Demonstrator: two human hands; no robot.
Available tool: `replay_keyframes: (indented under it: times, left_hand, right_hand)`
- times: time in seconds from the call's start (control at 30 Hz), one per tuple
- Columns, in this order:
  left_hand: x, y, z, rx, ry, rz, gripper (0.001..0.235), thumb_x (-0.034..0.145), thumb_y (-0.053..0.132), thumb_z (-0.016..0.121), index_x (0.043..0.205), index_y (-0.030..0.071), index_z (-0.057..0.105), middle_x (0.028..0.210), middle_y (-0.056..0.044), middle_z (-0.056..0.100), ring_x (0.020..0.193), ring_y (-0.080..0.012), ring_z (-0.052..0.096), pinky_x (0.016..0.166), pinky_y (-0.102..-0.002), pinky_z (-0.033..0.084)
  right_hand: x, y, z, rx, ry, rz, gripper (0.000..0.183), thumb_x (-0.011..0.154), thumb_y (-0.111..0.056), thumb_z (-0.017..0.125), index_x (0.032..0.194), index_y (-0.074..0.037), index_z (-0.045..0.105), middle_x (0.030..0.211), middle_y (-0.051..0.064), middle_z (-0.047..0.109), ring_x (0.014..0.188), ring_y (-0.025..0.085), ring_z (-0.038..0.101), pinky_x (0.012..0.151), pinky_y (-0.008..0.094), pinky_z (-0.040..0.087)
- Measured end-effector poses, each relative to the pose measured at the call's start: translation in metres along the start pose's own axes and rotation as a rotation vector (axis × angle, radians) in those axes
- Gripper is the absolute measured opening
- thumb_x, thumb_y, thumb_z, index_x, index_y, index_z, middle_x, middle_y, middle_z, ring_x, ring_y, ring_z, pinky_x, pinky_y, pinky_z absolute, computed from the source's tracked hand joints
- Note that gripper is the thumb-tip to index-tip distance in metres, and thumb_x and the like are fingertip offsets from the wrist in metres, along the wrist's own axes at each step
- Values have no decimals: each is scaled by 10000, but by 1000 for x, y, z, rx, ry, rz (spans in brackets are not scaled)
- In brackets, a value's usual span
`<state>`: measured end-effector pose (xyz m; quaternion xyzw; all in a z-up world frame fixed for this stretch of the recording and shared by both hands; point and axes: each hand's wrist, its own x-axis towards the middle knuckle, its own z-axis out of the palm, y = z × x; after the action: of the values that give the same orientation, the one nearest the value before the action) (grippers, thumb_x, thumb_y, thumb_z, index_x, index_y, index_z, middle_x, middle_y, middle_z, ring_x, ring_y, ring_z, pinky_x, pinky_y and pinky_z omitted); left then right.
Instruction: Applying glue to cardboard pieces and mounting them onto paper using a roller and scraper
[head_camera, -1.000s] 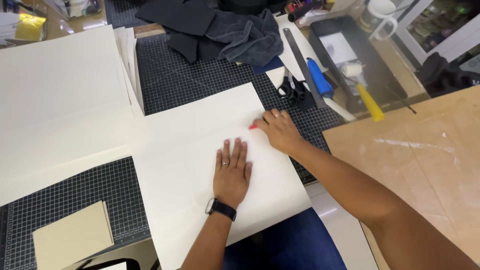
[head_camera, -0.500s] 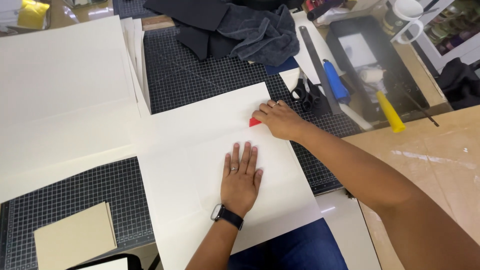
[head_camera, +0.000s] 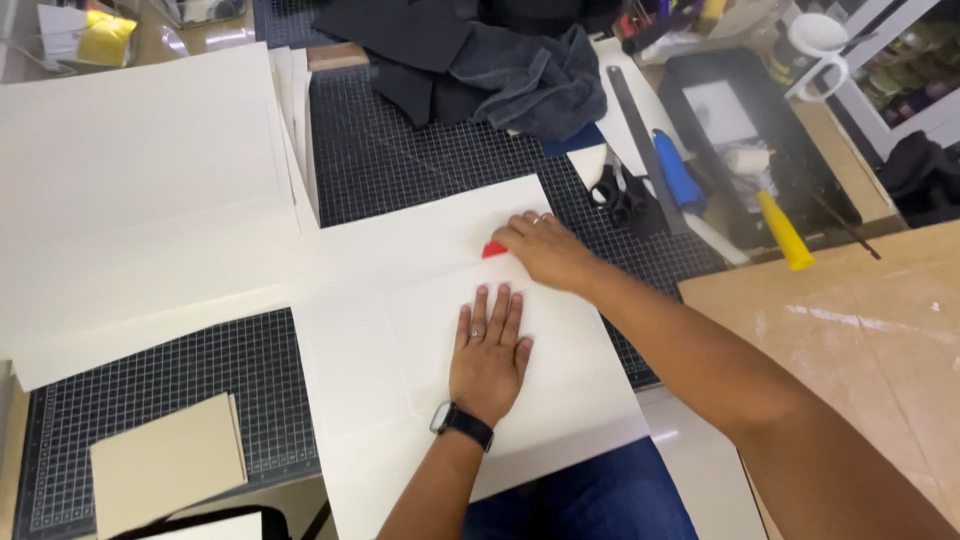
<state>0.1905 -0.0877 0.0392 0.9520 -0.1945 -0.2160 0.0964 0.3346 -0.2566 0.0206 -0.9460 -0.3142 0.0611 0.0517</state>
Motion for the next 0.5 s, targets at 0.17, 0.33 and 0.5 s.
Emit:
replay_keyframes:
  times: [0.17,0.33,0.5]
  left_hand:
    - [8,-4,12,10,82,1,647,1084,459,134,1660,186,22,1743,-52,-81,1588,-316,-137,1279,-476,-117]
    - [19,-18,58,-45,495,108,622,1076,466,380,1585,108,356,1637,-132,314,1562,-323,190,1288,-491,75]
    - [-10,-14,74,-74,660,199,544,1034,333,510,1515,80,485,1552,-138,469,1493,-343,342,1251,-505,220]
  right_hand:
    - [-24,23,1,125,180,84,296,1044,-172,512,1335,-154,558,1152,103,623,1164,321,565,959,464,440]
    - [-49,9,16,59,187,24,236,1036,-226,540,1247,-130,582,1114,123,648,1123,336,593,945,477,459]
    - [-52,-23,24,-115,135,-94,244,1040,-195,461,1253,-211,579,1092,54,601,1106,269,546,961,418,436]
